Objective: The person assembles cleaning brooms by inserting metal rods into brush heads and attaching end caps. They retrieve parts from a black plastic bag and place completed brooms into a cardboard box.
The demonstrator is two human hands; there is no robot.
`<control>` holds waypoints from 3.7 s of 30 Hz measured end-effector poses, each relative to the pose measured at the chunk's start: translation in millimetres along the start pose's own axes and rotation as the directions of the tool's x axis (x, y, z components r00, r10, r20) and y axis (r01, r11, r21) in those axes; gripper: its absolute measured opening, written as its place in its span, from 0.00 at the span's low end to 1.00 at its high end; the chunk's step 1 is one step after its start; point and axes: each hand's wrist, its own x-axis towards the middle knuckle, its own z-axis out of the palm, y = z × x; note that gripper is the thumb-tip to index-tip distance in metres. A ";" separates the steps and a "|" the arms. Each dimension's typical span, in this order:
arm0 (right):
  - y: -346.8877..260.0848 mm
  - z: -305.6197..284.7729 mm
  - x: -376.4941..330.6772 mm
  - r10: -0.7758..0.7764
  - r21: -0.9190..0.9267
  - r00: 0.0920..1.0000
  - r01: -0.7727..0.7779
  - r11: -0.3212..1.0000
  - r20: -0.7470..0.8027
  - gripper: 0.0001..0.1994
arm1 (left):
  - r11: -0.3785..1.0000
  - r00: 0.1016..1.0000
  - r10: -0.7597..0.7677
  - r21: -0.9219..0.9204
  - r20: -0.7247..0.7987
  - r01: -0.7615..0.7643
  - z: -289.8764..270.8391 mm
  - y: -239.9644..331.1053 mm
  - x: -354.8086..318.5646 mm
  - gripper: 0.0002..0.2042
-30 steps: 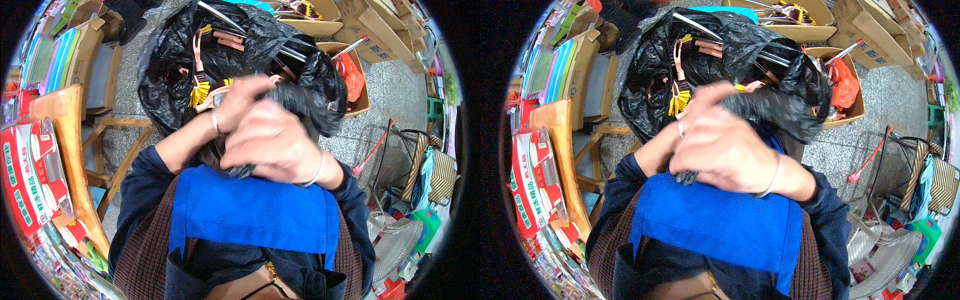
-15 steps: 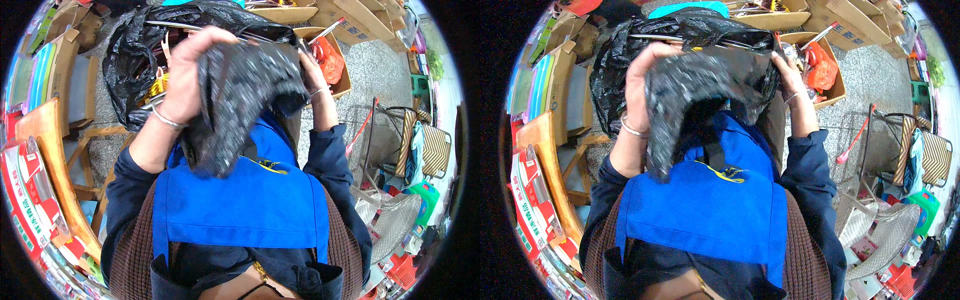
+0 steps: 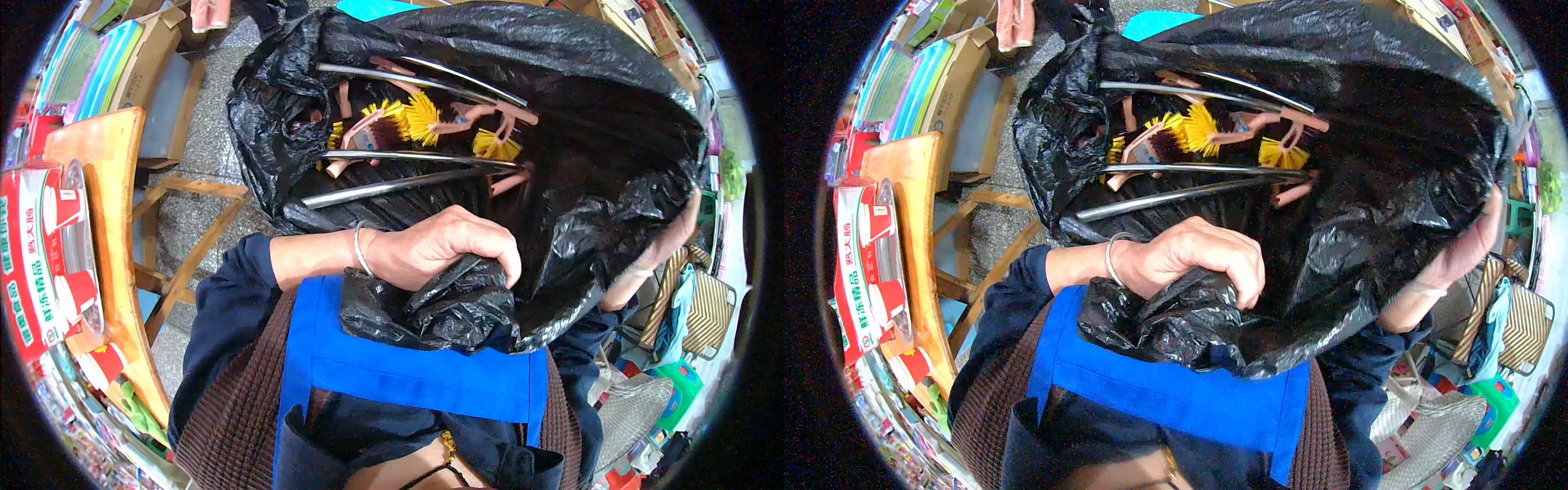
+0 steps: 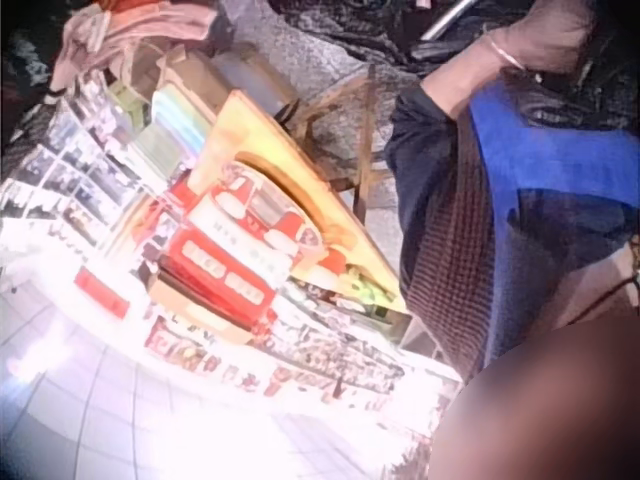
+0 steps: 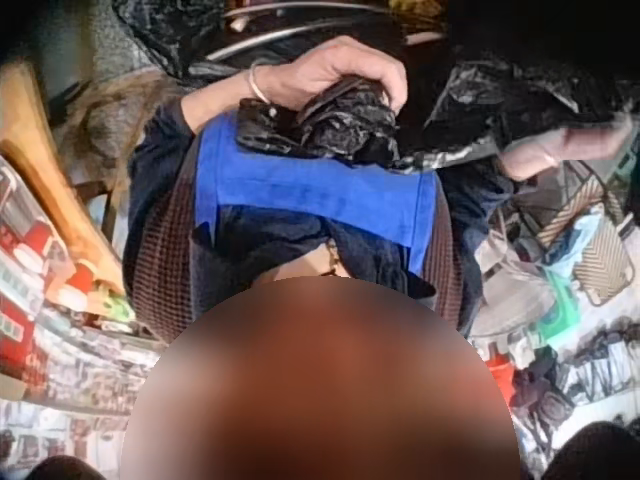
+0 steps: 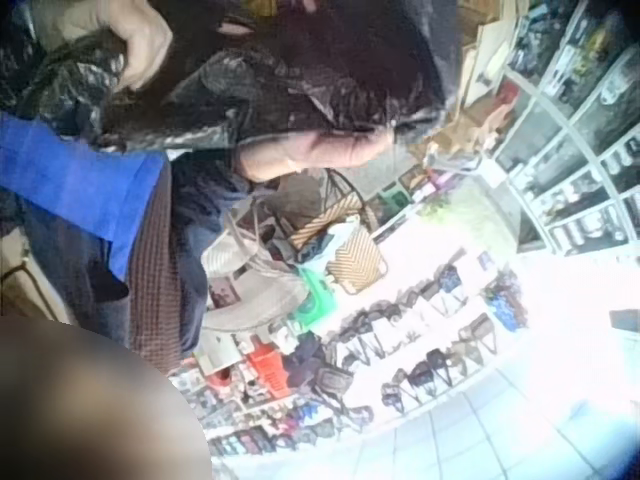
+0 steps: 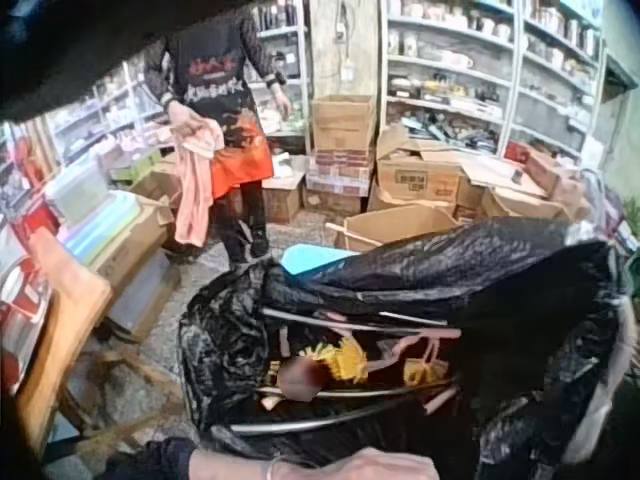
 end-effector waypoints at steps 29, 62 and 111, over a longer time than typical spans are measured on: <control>42.8 -79.5 -61.1 -0.242 -0.900 0.924 -0.186 0.393 -0.297 0.16 | 0.812 0.910 -0.372 0.411 -0.185 0.415 -47.6 -75.2 -68.5 0.10; 240.9 34.3 63.4 0.046 -0.783 0.894 0.414 -0.465 0.446 0.29 | -0.112 0.643 0.413 0.664 -0.645 0.739 -134.6 -25.3 -136.3 0.25; 158.3 -30.1 43.9 -0.015 -0.695 0.966 0.173 -0.698 0.257 0.17 | 0.754 0.885 -0.421 0.465 -0.199 0.464 -51.5 -52.6 -85.5 0.16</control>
